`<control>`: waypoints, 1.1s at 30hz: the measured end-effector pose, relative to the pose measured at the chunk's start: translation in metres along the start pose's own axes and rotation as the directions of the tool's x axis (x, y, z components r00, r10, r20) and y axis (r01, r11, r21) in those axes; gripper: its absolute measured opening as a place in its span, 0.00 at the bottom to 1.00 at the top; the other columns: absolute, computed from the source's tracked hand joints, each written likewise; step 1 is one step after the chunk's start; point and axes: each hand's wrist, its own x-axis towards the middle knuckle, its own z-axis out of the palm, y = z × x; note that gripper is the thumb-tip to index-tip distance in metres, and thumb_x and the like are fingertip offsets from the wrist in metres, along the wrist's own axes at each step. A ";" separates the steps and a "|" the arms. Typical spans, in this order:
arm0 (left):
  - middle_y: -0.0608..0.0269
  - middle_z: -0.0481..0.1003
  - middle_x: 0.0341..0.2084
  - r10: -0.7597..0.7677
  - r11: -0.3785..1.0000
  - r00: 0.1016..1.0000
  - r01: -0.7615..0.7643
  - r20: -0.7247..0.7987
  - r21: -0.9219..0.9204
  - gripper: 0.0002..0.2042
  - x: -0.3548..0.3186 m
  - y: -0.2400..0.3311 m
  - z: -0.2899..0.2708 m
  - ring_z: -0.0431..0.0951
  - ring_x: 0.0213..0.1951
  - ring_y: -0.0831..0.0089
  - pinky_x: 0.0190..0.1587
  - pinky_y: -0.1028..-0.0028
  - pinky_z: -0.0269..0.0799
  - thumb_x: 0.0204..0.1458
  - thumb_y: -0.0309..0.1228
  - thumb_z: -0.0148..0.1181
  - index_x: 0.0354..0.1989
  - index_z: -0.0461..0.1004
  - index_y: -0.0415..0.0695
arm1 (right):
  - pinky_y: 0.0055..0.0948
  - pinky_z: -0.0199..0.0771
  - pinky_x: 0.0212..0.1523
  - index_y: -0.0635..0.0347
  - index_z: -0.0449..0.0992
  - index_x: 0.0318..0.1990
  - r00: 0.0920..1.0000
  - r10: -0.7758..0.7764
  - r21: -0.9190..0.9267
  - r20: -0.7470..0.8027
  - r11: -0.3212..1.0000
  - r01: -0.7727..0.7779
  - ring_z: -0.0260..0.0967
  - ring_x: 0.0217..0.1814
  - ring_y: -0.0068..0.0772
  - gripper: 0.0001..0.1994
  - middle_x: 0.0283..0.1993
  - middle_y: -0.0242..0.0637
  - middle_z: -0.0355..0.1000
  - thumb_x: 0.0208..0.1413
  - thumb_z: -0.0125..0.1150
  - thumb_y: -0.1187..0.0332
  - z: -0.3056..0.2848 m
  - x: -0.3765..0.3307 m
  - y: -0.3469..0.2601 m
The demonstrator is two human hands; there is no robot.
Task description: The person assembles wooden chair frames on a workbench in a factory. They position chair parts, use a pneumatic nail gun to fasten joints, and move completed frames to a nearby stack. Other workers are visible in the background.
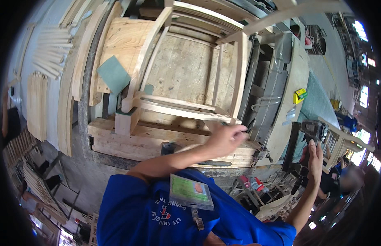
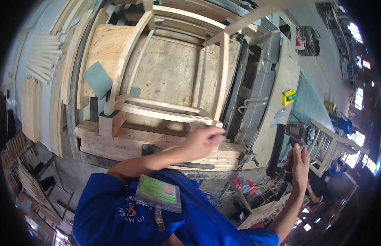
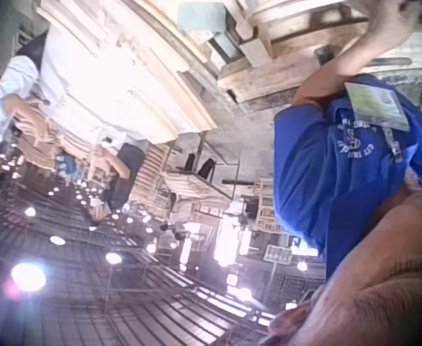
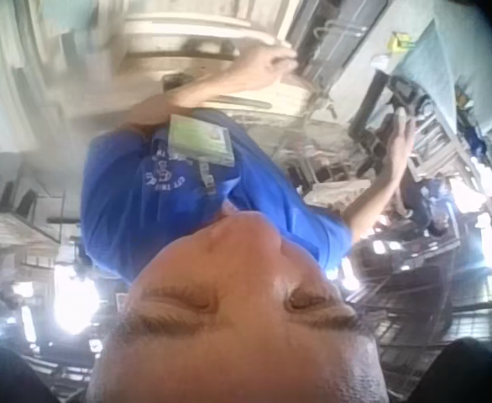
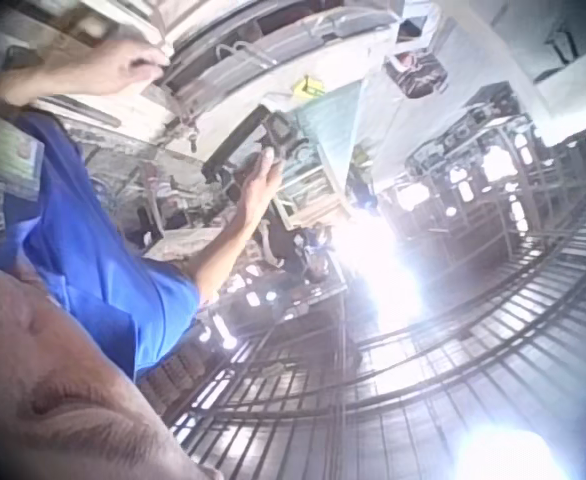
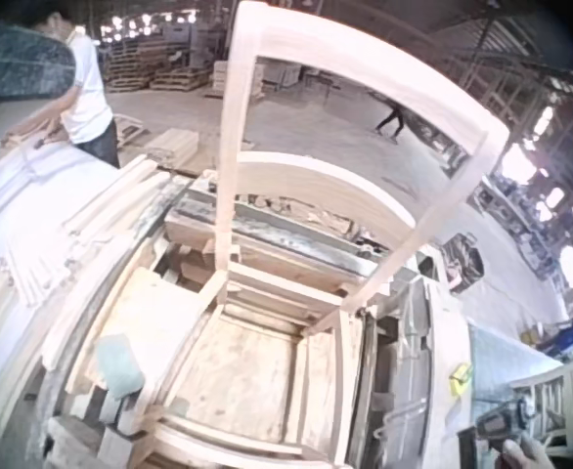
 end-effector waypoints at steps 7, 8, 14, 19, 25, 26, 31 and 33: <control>0.59 0.79 0.39 -0.025 0.872 0.999 0.037 0.031 -0.489 0.24 0.026 0.022 0.046 0.78 0.42 0.71 0.46 0.67 0.76 0.67 0.43 0.59 0.63 0.68 0.38 | 0.24 0.72 0.25 0.58 0.71 0.40 0.884 0.040 -0.147 0.466 0.989 0.033 0.69 0.23 0.22 0.16 0.27 0.30 0.71 0.72 0.55 0.53 0.129 -0.015 -0.159; 0.61 0.78 0.37 -0.096 0.805 0.995 0.079 0.003 -0.588 0.20 0.027 0.023 0.044 0.77 0.41 0.74 0.44 0.69 0.74 0.68 0.42 0.58 0.58 0.71 0.39 | 0.24 0.72 0.25 0.59 0.71 0.41 0.863 0.079 -0.197 0.499 0.980 0.024 0.70 0.23 0.22 0.16 0.27 0.31 0.71 0.72 0.55 0.54 0.144 -0.012 -0.173; 0.68 0.76 0.32 -0.083 0.368 0.996 0.054 0.025 -0.928 0.11 0.027 0.015 0.023 0.73 0.34 0.81 0.37 0.71 0.72 0.69 0.39 0.58 0.41 0.77 0.44 | 0.29 0.83 0.29 0.68 0.70 0.57 0.624 0.238 -0.112 0.745 0.966 -0.234 0.79 0.29 0.27 0.21 0.33 0.41 0.78 0.71 0.57 0.57 0.189 0.034 -0.184; 0.67 0.78 0.35 -0.357 0.127 0.889 0.351 0.287 -0.928 0.23 0.036 -0.003 0.021 0.81 0.38 0.75 0.40 0.66 0.80 0.65 0.58 0.56 0.47 0.75 0.48 | 0.31 0.82 0.24 0.69 0.69 0.58 0.438 0.389 -0.214 0.810 0.893 -0.396 0.77 0.26 0.26 0.24 0.32 0.42 0.77 0.73 0.50 0.53 0.225 0.082 -0.174; 0.65 0.79 0.32 -0.470 -0.005 0.781 0.463 0.411 -0.886 0.29 0.054 -0.033 0.039 0.82 0.30 0.72 0.31 0.64 0.81 0.67 0.63 0.44 0.49 0.74 0.47 | 0.39 0.84 0.24 0.73 0.69 0.52 0.464 0.600 -0.355 0.651 0.781 -0.513 0.74 0.23 0.30 0.24 0.30 0.44 0.74 0.74 0.49 0.53 0.280 0.109 -0.154; 0.64 0.80 0.34 -0.487 -0.045 0.761 0.469 0.429 -0.882 0.30 0.057 -0.032 0.038 0.83 0.32 0.71 0.33 0.62 0.83 0.67 0.64 0.41 0.50 0.74 0.47 | 0.41 0.85 0.24 0.72 0.69 0.52 0.434 0.630 -0.388 0.645 0.758 -0.525 0.74 0.23 0.31 0.23 0.29 0.44 0.74 0.74 0.49 0.53 0.286 0.114 -0.153; 0.57 0.82 0.38 -0.410 -0.144 0.784 0.448 0.465 -0.882 0.26 0.054 -0.036 0.032 0.86 0.35 0.67 0.37 0.63 0.86 0.72 0.55 0.40 0.53 0.71 0.43 | 0.48 0.85 0.23 0.74 0.68 0.48 0.427 0.647 -0.461 0.632 0.756 -0.464 0.75 0.21 0.42 0.22 0.27 0.47 0.72 0.74 0.48 0.55 0.304 0.124 -0.139; 0.56 0.83 0.39 -0.361 -0.137 0.817 0.431 0.450 -0.892 0.26 0.055 -0.041 0.030 0.86 0.36 0.66 0.39 0.63 0.86 0.72 0.55 0.39 0.53 0.71 0.43 | 0.40 0.84 0.22 0.73 0.70 0.51 0.402 0.676 -0.526 0.618 0.735 -0.429 0.75 0.22 0.35 0.22 0.33 0.45 0.75 0.75 0.47 0.56 0.312 0.122 -0.147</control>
